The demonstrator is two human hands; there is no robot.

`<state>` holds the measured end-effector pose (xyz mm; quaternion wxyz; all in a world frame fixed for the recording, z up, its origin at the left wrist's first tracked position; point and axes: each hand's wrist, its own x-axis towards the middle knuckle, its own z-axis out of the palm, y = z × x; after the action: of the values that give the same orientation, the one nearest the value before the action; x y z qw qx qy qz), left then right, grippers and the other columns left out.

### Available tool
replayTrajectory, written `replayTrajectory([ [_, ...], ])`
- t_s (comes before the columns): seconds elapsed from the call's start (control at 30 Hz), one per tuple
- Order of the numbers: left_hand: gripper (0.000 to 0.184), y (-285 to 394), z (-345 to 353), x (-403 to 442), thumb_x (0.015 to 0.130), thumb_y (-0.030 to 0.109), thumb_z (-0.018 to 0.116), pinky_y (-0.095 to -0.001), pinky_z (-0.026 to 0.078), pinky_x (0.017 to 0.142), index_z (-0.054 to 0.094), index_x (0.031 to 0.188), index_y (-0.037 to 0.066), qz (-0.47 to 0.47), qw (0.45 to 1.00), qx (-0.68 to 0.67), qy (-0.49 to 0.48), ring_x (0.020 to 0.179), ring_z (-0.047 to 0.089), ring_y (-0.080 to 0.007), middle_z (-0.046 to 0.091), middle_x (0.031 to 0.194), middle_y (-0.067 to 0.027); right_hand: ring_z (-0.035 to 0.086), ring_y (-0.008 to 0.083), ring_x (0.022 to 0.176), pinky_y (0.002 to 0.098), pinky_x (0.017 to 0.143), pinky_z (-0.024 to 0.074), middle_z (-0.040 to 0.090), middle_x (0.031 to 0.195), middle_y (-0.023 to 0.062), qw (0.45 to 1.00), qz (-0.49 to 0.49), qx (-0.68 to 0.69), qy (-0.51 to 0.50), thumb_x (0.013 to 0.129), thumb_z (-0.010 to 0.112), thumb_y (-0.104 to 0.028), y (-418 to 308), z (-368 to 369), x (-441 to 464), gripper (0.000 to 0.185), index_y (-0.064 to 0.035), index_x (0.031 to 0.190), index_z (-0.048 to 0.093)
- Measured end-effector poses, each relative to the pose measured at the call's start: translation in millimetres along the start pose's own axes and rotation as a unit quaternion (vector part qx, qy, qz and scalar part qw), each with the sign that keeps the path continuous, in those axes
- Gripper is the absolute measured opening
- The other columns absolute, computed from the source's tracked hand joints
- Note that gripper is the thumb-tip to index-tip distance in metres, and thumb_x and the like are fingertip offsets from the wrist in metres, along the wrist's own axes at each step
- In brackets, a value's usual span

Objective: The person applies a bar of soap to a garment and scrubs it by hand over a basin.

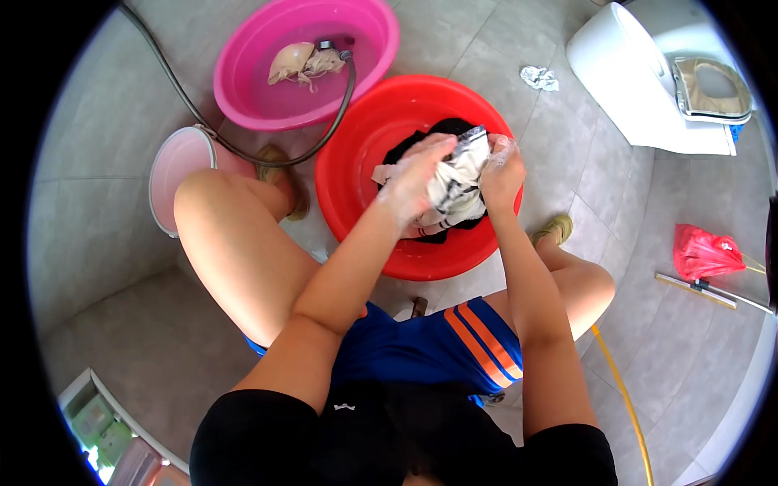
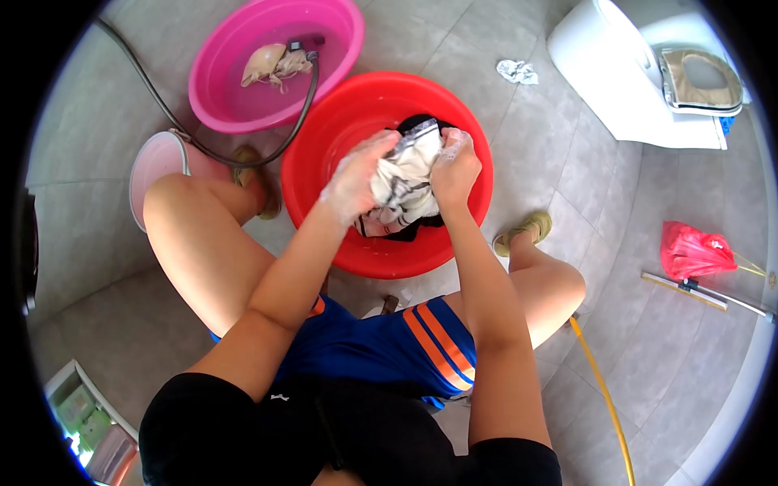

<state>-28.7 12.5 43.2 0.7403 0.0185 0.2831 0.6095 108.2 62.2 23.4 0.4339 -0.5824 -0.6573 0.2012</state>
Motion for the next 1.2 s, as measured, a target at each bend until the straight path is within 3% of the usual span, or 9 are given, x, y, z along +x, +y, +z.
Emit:
replayTrajectory([
  [0.1,0.039,20,-25,3,0.088,0.018,0.061,-0.0322,0.048,0.087,0.049,0.122,0.002,0.024,0.983,0.173,-0.054,0.099,0.058,-0.0197,0.059,0.106,-0.0091,0.062,0.0359,0.072,0.0406,0.067,0.0474,0.062,0.074,0.0185,0.995,0.02,-0.085,-0.041,0.095,0.044,-0.022,14,-7,8,0.028,0.0005,0.086,0.057],
  [0.23,0.085,27,-29,-3,0.061,0.031,0.083,-0.0323,0.045,0.083,0.04,0.13,0.004,0.092,0.717,0.688,-0.062,0.097,0.057,-0.0212,0.059,0.106,-0.0118,0.061,0.0301,0.072,0.0359,0.068,0.0474,0.06,0.076,0.0155,0.982,-0.038,0.045,-0.181,0.095,0.047,-0.026,3,-5,13,0.027,-0.0004,0.09,0.056],
  [0.33,0.101,21,-20,1,0.054,0.04,0.082,-0.0354,0.046,0.085,0.033,0.134,0.002,0.155,0.664,0.725,-0.101,0.103,0.057,-0.0311,0.056,0.113,-0.0186,0.054,0.0166,0.078,0.0297,0.074,0.0449,0.058,0.082,0.0091,0.943,-0.011,0.169,-0.286,0.093,0.051,-0.025,-33,-11,5,0.024,-0.0008,0.092,0.057],
  [0.5,0.03,35,13,-20,0.076,0.029,0.069,-0.0352,0.048,0.074,0.065,0.093,0.004,0.113,0.745,0.655,-0.055,0.08,0.064,-0.0273,0.066,0.082,-0.0131,0.052,0.0138,0.087,0.0288,0.079,0.0442,0.057,0.095,0.0045,0.83,0.071,0.44,-0.335,0.079,0.072,-0.016,-15,-22,8,0.035,-0.0053,0.105,0.051],
  [0.6,0.027,36,10,-21,0.081,0.026,0.067,-0.0316,0.048,0.068,0.064,0.093,0.002,0.13,0.847,0.515,-0.002,0.074,0.063,-0.0187,0.066,0.081,-0.0097,0.052,0.014,0.09,0.0296,0.082,0.0441,0.058,0.099,0.0034,0.874,0.05,0.152,-0.46,0.073,0.076,-0.014,-9,-14,-7,0.045,-0.0049,0.109,0.051],
  [0.83,0.025,41,-10,-15,0.089,0.028,0.06,-0.0401,0.054,0.073,0.056,0.095,0.004,0.093,0.994,-0.031,0.05,0.078,0.064,-0.023,0.063,0.086,-0.0096,0.061,0.0137,0.08,0.0244,0.073,0.048,0.065,0.096,0.0066,0.814,0.31,0.367,-0.328,0.076,0.065,-0.002,35,3,-24,0.033,0.0031,0.107,0.059],
  [0.97,0.025,28,-19,-1,0.089,0.028,0.06,-0.0455,0.053,0.078,0.054,0.096,0.005,0.003,0.985,-0.156,0.071,0.083,0.064,-0.0272,0.062,0.086,-0.0106,0.061,0.0145,0.09,0.0263,0.084,0.0469,0.063,0.106,0.0084,0.896,0.112,0.392,-0.174,0.068,0.052,0.008,-33,-5,-31,0.048,0.0037,0.116,0.055],
  [1.07,0.023,-8,-45,16,0.087,0.029,0.063,-0.0363,0.055,0.069,0.06,0.079,0.008,-0.02,0.986,-0.133,0.103,0.074,0.064,-0.0228,0.065,0.077,-0.0096,0.053,0.0309,0.112,0.0394,0.096,0.0397,0.064,0.096,0.0125,0.947,-0.063,0.257,-0.181,0.067,0.075,-0.016,-70,-2,-67,0.036,-0.002,0.098,0.063],
  [1.2,0.033,-52,-62,12,0.089,0.043,0.057,-0.0301,0.051,0.063,0.058,0.081,0.011,-0.07,0.951,-0.247,-0.172,0.07,0.061,-0.0167,0.062,0.074,-0.004,0.059,0.0184,0.064,0.0316,0.061,0.0477,0.058,0.069,0.0117,0.986,-0.035,0.135,-0.091,0.067,0.082,-0.024,-58,9,-70,0.033,-0.002,0.07,0.057],
])
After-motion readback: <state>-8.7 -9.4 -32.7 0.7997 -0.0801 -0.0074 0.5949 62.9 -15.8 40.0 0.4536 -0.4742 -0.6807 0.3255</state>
